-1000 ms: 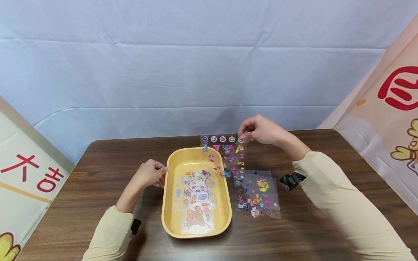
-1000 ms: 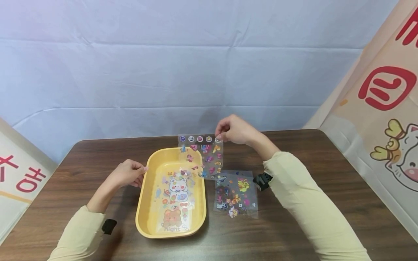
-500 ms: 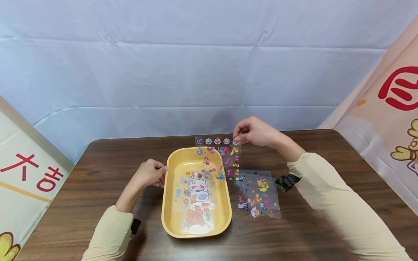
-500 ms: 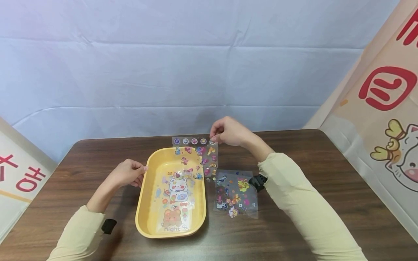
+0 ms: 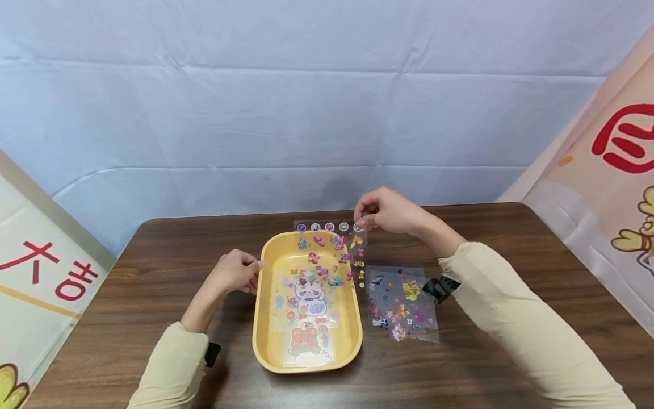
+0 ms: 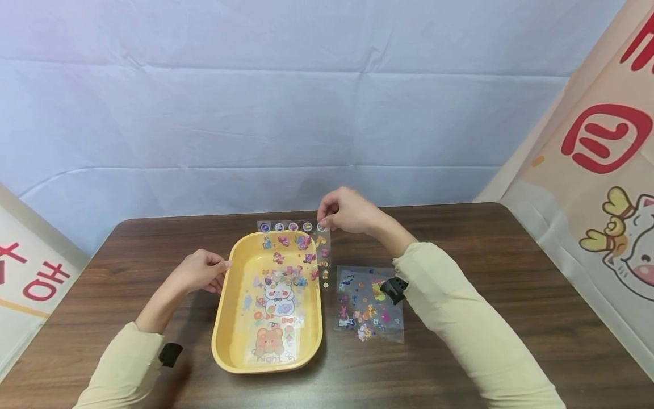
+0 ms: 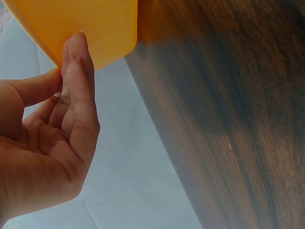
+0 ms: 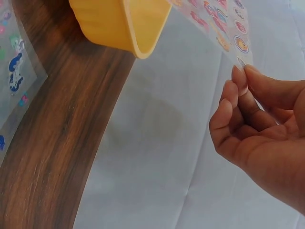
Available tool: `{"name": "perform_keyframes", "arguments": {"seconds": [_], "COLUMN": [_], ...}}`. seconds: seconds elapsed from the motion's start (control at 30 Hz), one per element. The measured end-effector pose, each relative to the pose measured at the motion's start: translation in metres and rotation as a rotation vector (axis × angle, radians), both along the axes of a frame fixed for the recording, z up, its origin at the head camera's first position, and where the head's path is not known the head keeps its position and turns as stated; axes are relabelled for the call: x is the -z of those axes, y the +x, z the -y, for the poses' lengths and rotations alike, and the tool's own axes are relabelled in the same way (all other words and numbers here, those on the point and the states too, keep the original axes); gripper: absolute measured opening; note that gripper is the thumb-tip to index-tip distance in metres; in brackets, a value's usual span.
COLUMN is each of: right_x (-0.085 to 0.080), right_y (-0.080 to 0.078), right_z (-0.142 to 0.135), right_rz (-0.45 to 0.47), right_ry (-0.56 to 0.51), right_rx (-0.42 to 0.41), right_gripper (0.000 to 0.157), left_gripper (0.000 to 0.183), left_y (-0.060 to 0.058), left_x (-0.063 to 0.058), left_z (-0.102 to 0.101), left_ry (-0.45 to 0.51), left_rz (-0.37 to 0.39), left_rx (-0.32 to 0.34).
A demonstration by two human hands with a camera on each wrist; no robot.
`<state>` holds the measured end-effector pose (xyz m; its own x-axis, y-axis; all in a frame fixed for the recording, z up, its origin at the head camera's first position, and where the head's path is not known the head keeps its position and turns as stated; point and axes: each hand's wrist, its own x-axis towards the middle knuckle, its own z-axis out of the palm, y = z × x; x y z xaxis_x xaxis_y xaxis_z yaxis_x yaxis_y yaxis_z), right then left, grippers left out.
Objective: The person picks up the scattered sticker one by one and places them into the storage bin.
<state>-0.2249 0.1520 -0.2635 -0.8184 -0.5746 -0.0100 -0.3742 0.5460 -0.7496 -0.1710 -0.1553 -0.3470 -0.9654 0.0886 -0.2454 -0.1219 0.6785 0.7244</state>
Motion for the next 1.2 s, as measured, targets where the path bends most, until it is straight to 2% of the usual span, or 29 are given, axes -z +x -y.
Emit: {"name": "perform_keyframes", "arguments": {"seconds": [0.6, 0.77, 1.2], "right_x": [0.001, 0.001, 0.007], "right_y": [0.004, 0.006, 0.008], "right_z": [0.019, 0.023, 0.032], "right_rz": [-0.033, -0.018, -0.031], "right_ry": [-0.026, -0.038, -0.002], "right_rx": [-0.068, -0.080, -0.146], "right_gripper": [0.006, 0.005, 0.006], "left_gripper": [0.031, 0.031, 0.032], "left_y": [0.000, -0.001, -0.001], "left_x": [0.000, 0.000, 0.000], "left_z": [0.001, 0.001, 0.001], "left_ry": [-0.011, -0.009, -0.009], "left_rz": [0.002, 0.006, 0.007], "left_rx": [-0.003, -0.003, -0.004]}}
